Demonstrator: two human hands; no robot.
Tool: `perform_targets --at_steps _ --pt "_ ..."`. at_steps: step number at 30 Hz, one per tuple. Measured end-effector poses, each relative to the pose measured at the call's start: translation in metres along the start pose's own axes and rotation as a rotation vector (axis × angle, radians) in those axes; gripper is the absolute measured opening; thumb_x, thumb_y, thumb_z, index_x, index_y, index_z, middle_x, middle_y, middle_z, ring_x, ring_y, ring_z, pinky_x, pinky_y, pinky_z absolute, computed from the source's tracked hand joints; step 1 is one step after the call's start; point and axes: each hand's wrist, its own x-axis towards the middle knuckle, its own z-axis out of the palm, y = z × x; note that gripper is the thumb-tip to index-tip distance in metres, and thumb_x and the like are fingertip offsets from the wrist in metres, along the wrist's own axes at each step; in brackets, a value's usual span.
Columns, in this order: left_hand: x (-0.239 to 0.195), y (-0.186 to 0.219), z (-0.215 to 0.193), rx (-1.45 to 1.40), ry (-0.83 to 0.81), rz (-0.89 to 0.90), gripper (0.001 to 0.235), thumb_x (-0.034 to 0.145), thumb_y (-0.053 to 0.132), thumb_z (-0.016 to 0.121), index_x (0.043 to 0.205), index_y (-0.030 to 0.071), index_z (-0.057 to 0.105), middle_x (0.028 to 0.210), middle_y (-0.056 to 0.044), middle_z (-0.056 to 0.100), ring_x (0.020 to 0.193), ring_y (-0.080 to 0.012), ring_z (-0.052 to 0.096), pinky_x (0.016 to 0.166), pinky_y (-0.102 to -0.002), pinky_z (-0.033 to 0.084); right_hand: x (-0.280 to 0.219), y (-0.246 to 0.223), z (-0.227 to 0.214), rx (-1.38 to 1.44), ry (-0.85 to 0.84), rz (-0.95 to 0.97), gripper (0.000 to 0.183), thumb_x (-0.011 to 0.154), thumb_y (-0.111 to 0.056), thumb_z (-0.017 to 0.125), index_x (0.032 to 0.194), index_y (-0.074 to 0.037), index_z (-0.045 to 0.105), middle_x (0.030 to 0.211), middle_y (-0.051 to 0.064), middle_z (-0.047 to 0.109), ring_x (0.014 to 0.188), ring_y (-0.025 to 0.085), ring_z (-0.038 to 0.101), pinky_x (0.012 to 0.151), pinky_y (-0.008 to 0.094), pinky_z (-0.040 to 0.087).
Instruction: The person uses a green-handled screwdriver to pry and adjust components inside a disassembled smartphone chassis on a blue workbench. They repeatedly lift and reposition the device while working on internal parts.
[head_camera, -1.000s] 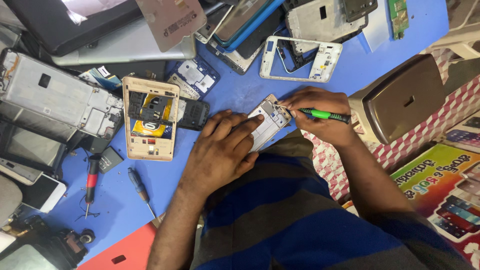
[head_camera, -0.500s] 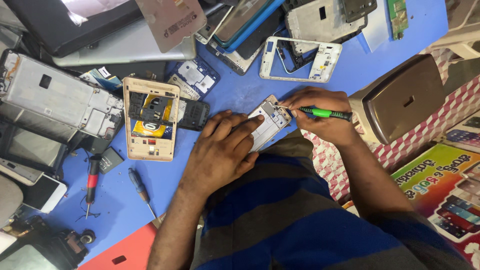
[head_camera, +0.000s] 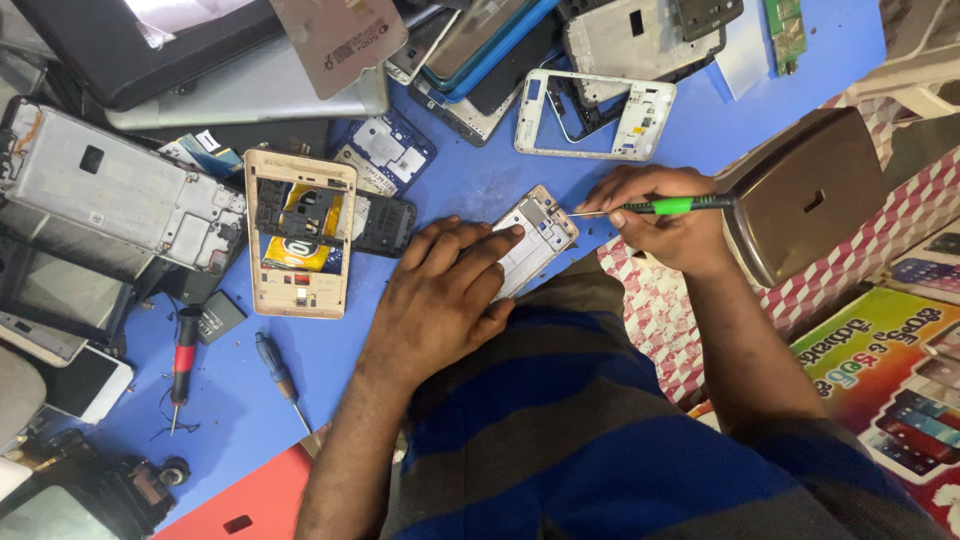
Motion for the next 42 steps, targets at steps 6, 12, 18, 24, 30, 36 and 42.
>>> perform_targets --at_steps 6,12,18,24,30,36,42 --pt "0.0 0.002 -0.002 0.002 0.007 -0.002 0.031 0.075 0.022 0.084 0.095 0.003 0.071 0.139 -0.003 0.062 0.127 -0.0282 0.055 0.113 -0.047 0.042 -0.012 0.01 0.007 0.058 0.068 -0.056 0.017 0.1 0.001 0.068 0.117 0.003 0.067 0.114 0.022 0.072 0.106 0.028 0.074 0.089 0.038 0.063" --pt "0.001 0.004 -0.004 0.001 0.013 -0.004 0.038 0.074 0.021 0.085 0.104 0.002 0.072 0.138 -0.003 0.062 0.127 -0.0288 0.055 0.111 -0.047 0.043 -0.015 -0.006 0.02 -0.312 0.032 -0.184 0.025 0.093 0.003 0.062 0.118 0.003 0.066 0.111 0.017 0.073 0.097 0.023 0.076 0.078 0.031 0.063" --pt "0.001 0.006 -0.005 0.01 0.008 -0.005 0.039 0.074 0.021 0.084 0.105 0.002 0.071 0.138 -0.003 0.062 0.127 -0.029 0.054 0.111 -0.047 0.043 0.0 -0.022 0.042 -0.646 0.023 -0.312 0.02 0.09 0.0 0.079 0.108 -0.004 0.071 0.112 0.011 0.074 0.109 0.027 0.069 0.093 0.038 0.056" --pt "0.0 0.004 -0.005 0.008 0.022 0.008 0.04 0.074 0.022 0.084 0.106 0.002 0.072 0.137 -0.004 0.062 0.127 -0.0288 0.054 0.112 -0.047 0.042 0.011 -0.029 0.046 -0.717 -0.055 -0.312 0.023 0.08 0.004 0.078 0.101 -0.001 0.07 0.113 0.012 0.072 0.109 0.03 0.065 0.093 0.043 0.052" --pt "-0.002 0.003 -0.003 0.008 0.025 0.011 0.04 0.075 0.022 0.083 0.108 0.002 0.072 0.137 -0.004 0.063 0.128 -0.0283 0.053 0.113 -0.047 0.042 0.011 -0.023 0.047 -0.692 -0.071 -0.337 0.027 0.077 0.011 0.074 0.102 0.001 0.068 0.112 0.013 0.071 0.112 0.03 0.065 0.092 0.04 0.056" --pt "-0.003 0.003 -0.001 0.004 0.023 0.006 0.04 0.076 0.022 0.083 0.109 0.003 0.072 0.136 -0.004 0.063 0.128 -0.0285 0.053 0.113 -0.048 0.041 0.005 -0.016 0.046 -0.768 -0.059 -0.342 0.031 0.073 0.015 0.07 0.101 0.001 0.068 0.107 0.013 0.072 0.104 0.033 0.065 0.09 0.042 0.054" --pt "-0.002 0.003 -0.001 0.014 0.021 0.001 0.041 0.077 0.022 0.082 0.111 0.002 0.072 0.137 -0.005 0.063 0.128 -0.0285 0.053 0.114 -0.047 0.041 -0.001 -0.026 0.024 -0.629 -0.072 -0.191 0.019 0.085 0.006 0.076 0.099 -0.003 0.067 0.103 0.007 0.071 0.103 0.023 0.07 0.093 0.039 0.055"
